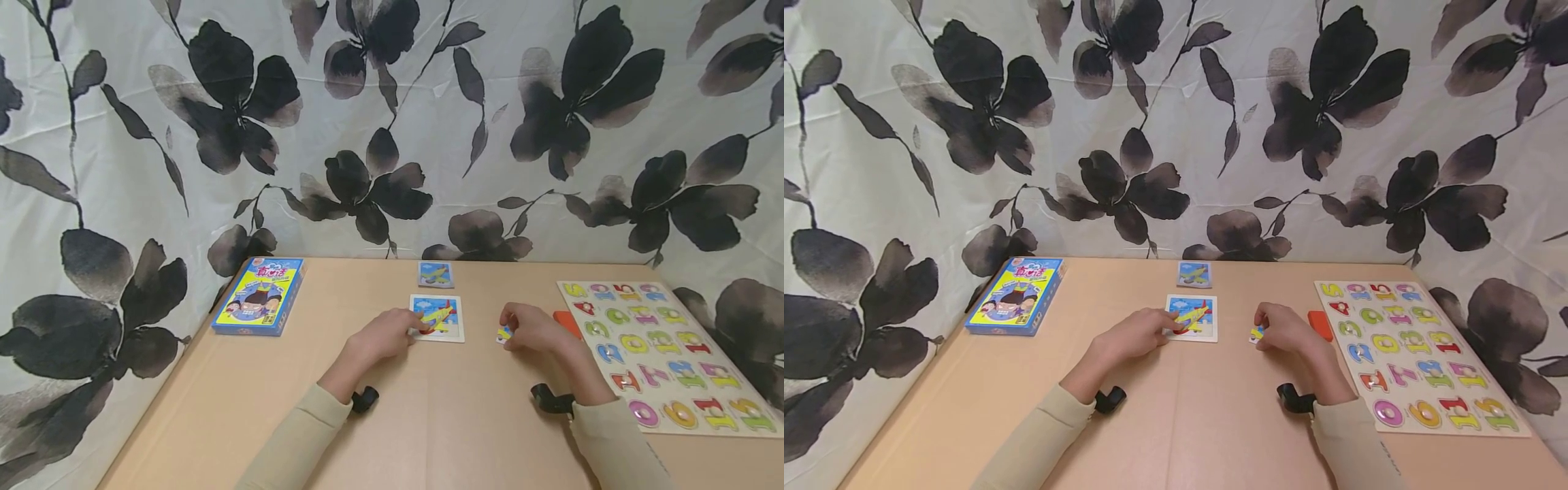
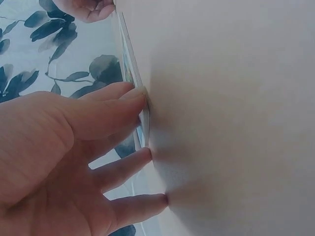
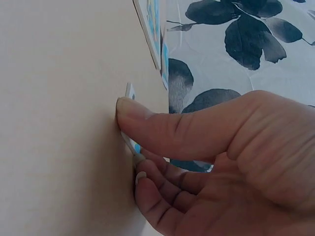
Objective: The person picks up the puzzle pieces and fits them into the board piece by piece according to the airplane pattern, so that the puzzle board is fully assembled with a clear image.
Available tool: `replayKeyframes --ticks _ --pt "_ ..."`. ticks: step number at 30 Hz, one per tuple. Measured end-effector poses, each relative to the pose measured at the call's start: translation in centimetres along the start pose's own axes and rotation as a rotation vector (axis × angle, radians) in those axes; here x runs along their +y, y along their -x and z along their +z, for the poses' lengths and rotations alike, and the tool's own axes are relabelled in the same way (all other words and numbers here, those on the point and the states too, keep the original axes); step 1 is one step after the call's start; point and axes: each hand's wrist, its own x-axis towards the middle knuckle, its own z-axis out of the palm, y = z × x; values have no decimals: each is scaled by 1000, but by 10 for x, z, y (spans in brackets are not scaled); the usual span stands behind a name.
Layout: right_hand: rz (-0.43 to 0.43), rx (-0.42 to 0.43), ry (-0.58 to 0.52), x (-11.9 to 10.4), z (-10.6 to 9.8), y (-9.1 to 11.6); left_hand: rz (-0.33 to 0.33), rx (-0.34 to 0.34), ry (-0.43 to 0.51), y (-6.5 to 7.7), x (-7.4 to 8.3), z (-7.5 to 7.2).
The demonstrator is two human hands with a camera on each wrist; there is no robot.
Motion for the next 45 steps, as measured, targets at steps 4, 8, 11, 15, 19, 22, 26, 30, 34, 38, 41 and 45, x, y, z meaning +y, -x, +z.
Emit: replayKeyframes --ticks 4,8,11,15,19,22,26,30,34,38,41,45 --pt "46 -7 -8 -4 -1 1 3 -1 0 1 0 -1" --pt "61 4 7 -7 -3 3 7 -2 9 1 0 -2" --pt "67 15 15 -9 -3 4 -1 -5 18 0 0 -2" --pt "63 14 -8 -7 -2 3 -6 -9 28 -1 -1 -1" --pt "36 11 -65 -6 -1 -2 -8 -14 40 -2 0 -1" --pt "-25 27 -95 -10 2 -6 -6 -16 47 -4 0 -2" --pt "-136 73 -111 -19 10 -15 -12 -17 58 -5 0 -3" --pt "-191 127 -123 -33 23 -26 -33 -20 61 -6 -1 -3" --pt "-196 166 -132 -45 34 -33 -30 -19 48 -6 -2 -3" --pt "-187 201 -162 -54 39 -34 -7 -17 39 -6 -2 -3" --pt "-208 215 -176 -58 42 -36 -4 -11 39 -6 -2 -3" --pt "-186 223 -164 -61 46 -40 -5 1 26 -6 -2 -4"
